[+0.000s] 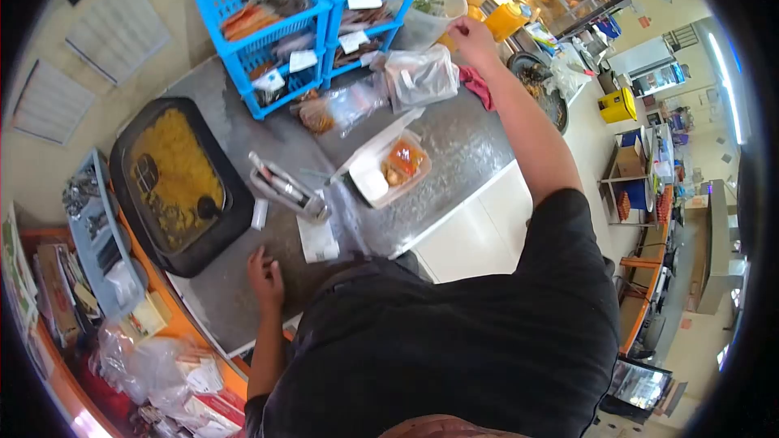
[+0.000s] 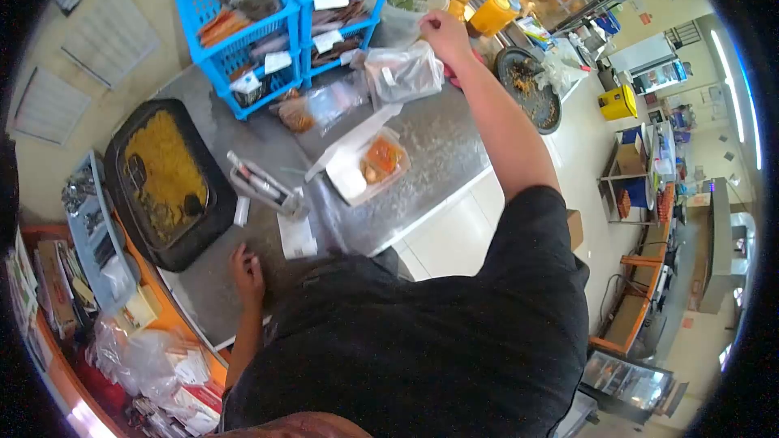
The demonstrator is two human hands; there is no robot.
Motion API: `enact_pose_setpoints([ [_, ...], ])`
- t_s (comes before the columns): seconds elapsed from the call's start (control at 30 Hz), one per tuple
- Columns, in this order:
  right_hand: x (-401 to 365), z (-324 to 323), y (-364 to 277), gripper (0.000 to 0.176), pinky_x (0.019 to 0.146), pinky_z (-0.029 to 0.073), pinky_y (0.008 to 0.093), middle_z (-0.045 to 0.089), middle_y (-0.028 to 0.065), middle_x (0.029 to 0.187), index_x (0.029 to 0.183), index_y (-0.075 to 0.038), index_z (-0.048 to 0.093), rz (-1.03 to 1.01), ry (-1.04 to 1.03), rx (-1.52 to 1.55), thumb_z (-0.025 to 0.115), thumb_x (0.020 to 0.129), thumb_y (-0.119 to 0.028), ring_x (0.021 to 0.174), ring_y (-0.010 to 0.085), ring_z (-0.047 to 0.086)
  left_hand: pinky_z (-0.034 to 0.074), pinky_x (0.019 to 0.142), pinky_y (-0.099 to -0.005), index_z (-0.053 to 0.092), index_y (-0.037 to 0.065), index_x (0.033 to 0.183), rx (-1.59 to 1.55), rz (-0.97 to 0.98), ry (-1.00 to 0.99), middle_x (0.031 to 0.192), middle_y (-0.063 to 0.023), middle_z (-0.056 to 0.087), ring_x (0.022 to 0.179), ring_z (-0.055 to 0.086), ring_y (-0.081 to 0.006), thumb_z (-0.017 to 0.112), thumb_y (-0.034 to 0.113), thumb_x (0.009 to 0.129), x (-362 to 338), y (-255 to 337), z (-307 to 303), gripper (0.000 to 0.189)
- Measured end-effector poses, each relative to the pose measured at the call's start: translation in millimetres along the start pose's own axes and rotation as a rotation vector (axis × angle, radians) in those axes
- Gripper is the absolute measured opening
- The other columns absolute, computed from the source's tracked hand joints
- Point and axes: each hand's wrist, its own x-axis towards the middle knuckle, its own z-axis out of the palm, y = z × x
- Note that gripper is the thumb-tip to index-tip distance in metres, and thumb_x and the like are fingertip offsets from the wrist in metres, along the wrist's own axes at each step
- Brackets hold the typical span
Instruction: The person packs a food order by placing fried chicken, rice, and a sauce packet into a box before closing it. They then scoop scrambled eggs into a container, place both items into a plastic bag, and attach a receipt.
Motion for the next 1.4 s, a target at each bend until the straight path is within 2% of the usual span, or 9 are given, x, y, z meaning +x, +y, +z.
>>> enact_pose_setpoints([
  [0.3, 231.8, 137.2, 155.7, 0.038, 0.093, 0.052, 0.0447, 0.069, 0.0182, 0.114, 0.118, -0.014, 0.069, -0.275, -0.232, -0.554, 0.070, 0.081, -0.024, 0.108, 0.0352, 0.065, 0.049, 0.075, -0.0304, 0.057, 0.004, 0.128, 0.252, -0.340, 0.179, 0.114, -0.0098, 0.058, 0.095, 0.058, -0.0183, 0.059, 0.020, 0.098, -26.6, 25.7, -86.4, 0.034],
  [0.47, 260.5, 147.8, 143.3, 0.043, 0.099, 0.049, 0.0466, 0.066, 0.0192, 0.124, 0.129, -0.018, 0.064, -0.116, -0.452, -0.558, 0.068, 0.087, -0.020, 0.116, 0.0366, 0.062, 0.049, 0.075, -0.0304, 0.058, 0.006, 0.126, 0.396, -0.461, 0.313, 0.113, -0.0088, 0.059, 0.095, 0.058, -0.0186, 0.055, 0.014, 0.099, -23.7, 41.6, -121.2, 0.028],
  [0.67, 233.8, 100.0, 95.4, 0.033, 0.089, 0.051, 0.0465, 0.071, 0.0161, 0.111, 0.112, -0.014, 0.073, -0.110, -0.202, -0.508, 0.072, 0.085, -0.034, 0.104, 0.0351, 0.067, 0.051, 0.083, -0.0340, 0.057, 0.004, 0.127, 0.486, -0.281, 0.373, 0.116, -0.0127, 0.058, 0.105, 0.058, -0.0237, 0.055, 0.006, 0.097, 10.3, -13.4, -152.1, 0.031],
  [0.77, 186.7, 70.9, 95.0, 0.037, 0.084, 0.052, 0.0437, 0.074, 0.0118, 0.100, 0.107, -0.009, 0.074, -0.231, 0.104, -0.226, 0.070, 0.088, -0.041, 0.095, 0.0288, 0.070, 0.048, 0.091, -0.0385, 0.055, 0.003, 0.129, 0.563, -0.221, 0.375, 0.118, -0.0166, 0.057, 0.112, 0.055, -0.0287, 0.059, 0.007, 0.093, 37.4, -29.4, -178.0, 0.036],
  [0.97, 113.4, 36.5, 77.3, 0.027, 0.079, 0.055, 0.0354, 0.068, 0.0096, 0.100, 0.112, -0.002, 0.066, 0.240, 0.307, 0.917, 0.075, 0.089, -0.014, 0.088, 0.0216, 0.066, 0.041, 0.104, -0.0391, 0.051, -0.001, 0.135, 0.378, -0.179, 0.686, 0.128, -0.0188, 0.056, 0.122, 0.053, -0.0317, 0.060, 0.015, 0.098, 95.4, -124.6, -211.3, 0.042],
  [1.07, 64.9, 10.7, 45.5, 0.036, 0.079, 0.055, 0.0326, 0.063, 0.0101, 0.098, 0.117, -0.002, 0.059, 0.228, 0.220, 1.324, 0.075, 0.085, 0.000, 0.089, 0.0216, 0.064, 0.040, 0.107, -0.0382, 0.047, -0.003, 0.140, 0.051, -0.201, 0.638, 0.137, -0.0196, 0.053, 0.125, 0.052, -0.0299, 0.056, 0.024, 0.102, 113.0, -162.1, -223.6, 0.048],
  [1.2, -51.1, -10.1, -1.3, 0.030, 0.075, 0.054, 0.0286, 0.063, 0.0047, 0.094, 0.113, -0.002, 0.059, 0.126, 0.181, 0.908, 0.073, 0.087, -0.002, 0.084, 0.0148, 0.063, 0.037, 0.110, -0.0370, 0.044, 0.001, 0.144, -0.141, -0.363, 0.431, 0.145, -0.0179, 0.049, 0.129, 0.050, -0.0294, 0.050, 0.041, 0.103, 116.9, -198.7, -236.8, 0.058],
  [1.23, -95.6, -4.9, -14.7, 0.026, 0.073, 0.053, 0.0275, 0.064, 0.0040, 0.096, 0.112, -0.002, 0.061, 0.199, 0.169, 0.842, 0.073, 0.088, -0.004, 0.083, 0.0140, 0.062, 0.032, 0.113, -0.0362, 0.044, 0.002, 0.146, -0.316, -0.490, 0.451, 0.148, -0.0156, 0.046, 0.134, 0.045, -0.0284, 0.044, 0.050, 0.103, 115.8, -138.3, -222.7, 0.064],
  [1.4, -236.7, 64.8, 4.3, 0.019, 0.075, 0.051, 0.0287, 0.067, 0.0059, 0.099, 0.108, 0.000, 0.065, 0.444, 0.024, 0.700, 0.067, 0.094, -0.013, 0.085, 0.0130, 0.063, 0.031, 0.114, -0.0360, 0.045, 0.001, 0.146, -0.336, -0.476, 0.420, 0.147, -0.0131, 0.046, 0.135, 0.044, -0.0261, 0.041, 0.051, 0.104, 109.3, -160.7, -207.1, 0.065],
])
